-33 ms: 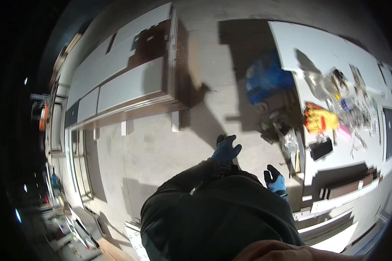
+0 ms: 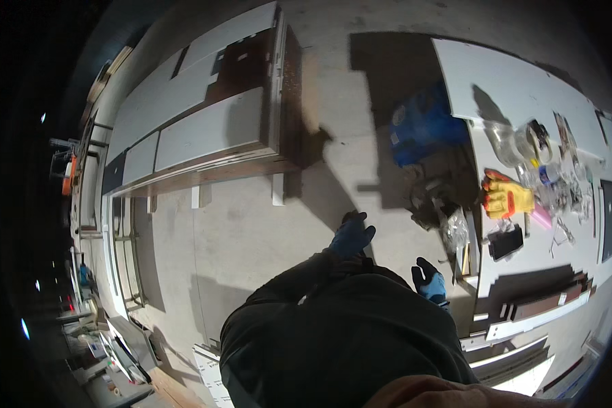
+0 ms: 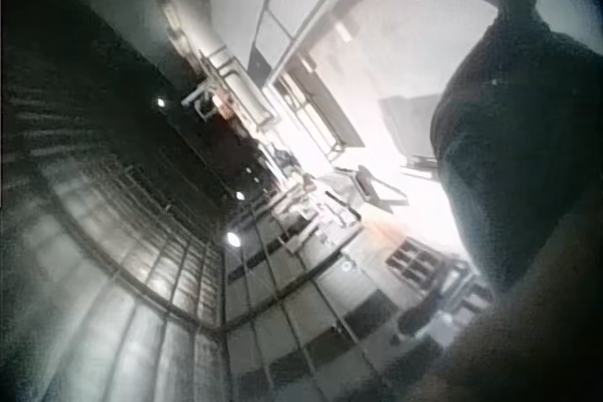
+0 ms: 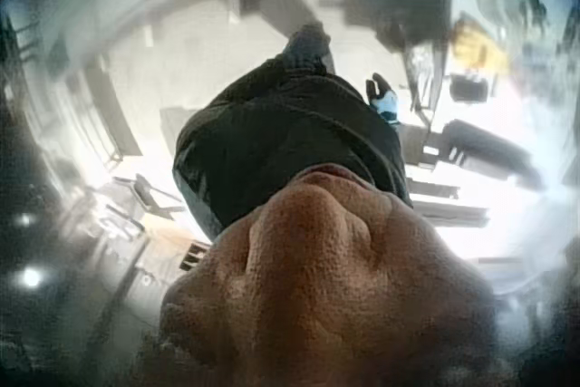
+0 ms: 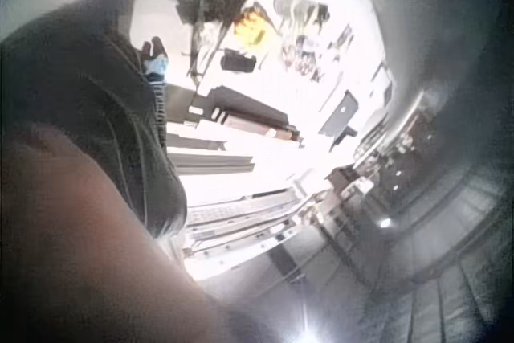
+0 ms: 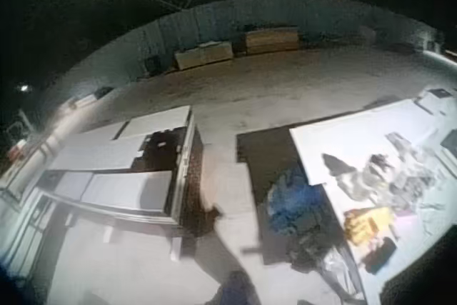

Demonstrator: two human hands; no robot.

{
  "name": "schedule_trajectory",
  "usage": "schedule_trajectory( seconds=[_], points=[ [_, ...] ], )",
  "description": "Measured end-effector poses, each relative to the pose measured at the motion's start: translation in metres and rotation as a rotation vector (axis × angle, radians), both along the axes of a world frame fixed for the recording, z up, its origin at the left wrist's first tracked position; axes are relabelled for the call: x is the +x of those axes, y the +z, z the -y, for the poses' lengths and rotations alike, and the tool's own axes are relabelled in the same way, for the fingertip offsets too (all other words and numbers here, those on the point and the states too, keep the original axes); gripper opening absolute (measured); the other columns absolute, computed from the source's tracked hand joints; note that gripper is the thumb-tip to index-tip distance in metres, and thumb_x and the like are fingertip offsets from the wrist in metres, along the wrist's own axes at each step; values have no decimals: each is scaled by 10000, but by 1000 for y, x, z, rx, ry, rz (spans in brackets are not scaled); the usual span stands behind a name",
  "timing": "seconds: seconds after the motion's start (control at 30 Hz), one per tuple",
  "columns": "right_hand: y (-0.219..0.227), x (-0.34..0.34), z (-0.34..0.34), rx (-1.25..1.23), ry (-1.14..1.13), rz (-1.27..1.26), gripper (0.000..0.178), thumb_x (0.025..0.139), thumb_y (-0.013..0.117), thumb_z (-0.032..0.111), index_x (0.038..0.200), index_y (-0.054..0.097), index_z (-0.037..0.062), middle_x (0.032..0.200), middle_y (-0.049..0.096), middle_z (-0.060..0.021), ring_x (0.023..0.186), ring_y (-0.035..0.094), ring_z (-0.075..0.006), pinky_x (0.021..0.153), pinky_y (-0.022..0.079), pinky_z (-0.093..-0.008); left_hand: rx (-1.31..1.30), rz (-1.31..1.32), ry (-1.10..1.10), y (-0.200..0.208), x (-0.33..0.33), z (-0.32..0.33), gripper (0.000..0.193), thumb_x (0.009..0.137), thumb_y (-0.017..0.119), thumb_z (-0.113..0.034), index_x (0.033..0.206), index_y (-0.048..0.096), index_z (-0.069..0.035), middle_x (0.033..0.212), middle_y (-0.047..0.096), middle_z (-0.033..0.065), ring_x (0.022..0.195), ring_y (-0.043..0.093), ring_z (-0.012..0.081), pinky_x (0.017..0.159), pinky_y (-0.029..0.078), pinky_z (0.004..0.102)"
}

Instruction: The person picks up and places several flat panels of different colors on a workbench, then moves to a cabinet and uses a handheld air nozzle to blow dust from its surface and interior. The person continues to handle panels and use the air nozzle on a machine.

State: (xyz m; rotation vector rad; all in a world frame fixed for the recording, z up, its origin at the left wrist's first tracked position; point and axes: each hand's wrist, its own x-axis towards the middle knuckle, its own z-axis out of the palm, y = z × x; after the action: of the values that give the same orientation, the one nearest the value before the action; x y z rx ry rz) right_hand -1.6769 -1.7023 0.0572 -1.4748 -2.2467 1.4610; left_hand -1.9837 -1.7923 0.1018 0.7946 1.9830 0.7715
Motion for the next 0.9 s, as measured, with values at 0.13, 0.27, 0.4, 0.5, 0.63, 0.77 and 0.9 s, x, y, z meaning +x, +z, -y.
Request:
schedule_trajectory(
  seconds=[0.13,0.27,0.4,0.5,0.63,0.77,0.9],
  points=[
    [6,-137,-32,221,345,16,377,959,720,257,1240,693,8,1230,721,-189,1149,692,-334,999,547,-418,-12,-87,63,-6,-101,28,598,949,666,-345,1408,550,20,1415,587,251,1319,565,390,1098,461,439],
    [33,-253,-61,161,382,-126,430,970,652,304,1290,665,17,1284,697,-184,1240,635,-346,1068,491,-421,14,-71,78,-13,-191,16,651,958,641,-418,1445,533,0,1459,565,230,1368,528,377,1133,431,433],
    [43,-315,-106,45,399,23,504,983,681,318,1405,599,55,1356,655,-205,1212,659,-339,1024,516,-433,-15,-69,109,-4,-257,-37,639,967,634,-457,1438,553,-32,1446,584,205,1356,538,370,1127,435,437],
    [24,-330,-164,223,545,56,541,981,672,360,1426,581,67,1361,650,-208,1223,649,-351,1025,509,-451,51,-88,94,2,-294,-102,590,979,646,-437,1420,578,-50,1421,608,193,1339,551,375,1129,437,444],
    [-8,-372,-251,190,504,63,533,987,639,371,1422,579,69,1324,666,-203,1187,651,-379,992,514,-478,52,-54,71,-1,-334,-182,590,984,642,-429,1436,562,-59,1462,574,191,1360,535,369,1145,420,444],
    [23,-450,-336,251,499,5,489,1002,609,328,1404,580,52,1295,676,-198,1160,654,-388,971,522,-481,278,-231,113,-11,-381,-255,484,989,659,-350,1364,620,-46,1356,648,204,1245,625,391,1035,505,449],
    [79,-503,-387,32,70,-220,475,999,622,370,1314,639,15,1248,687,-217,1133,666,-398,1011,521,-463,270,161,55,-28,-437,-303,351,1027,591,-192,1332,640,-27,1212,703,159,1029,664,239,900,522,381]
  ],
)
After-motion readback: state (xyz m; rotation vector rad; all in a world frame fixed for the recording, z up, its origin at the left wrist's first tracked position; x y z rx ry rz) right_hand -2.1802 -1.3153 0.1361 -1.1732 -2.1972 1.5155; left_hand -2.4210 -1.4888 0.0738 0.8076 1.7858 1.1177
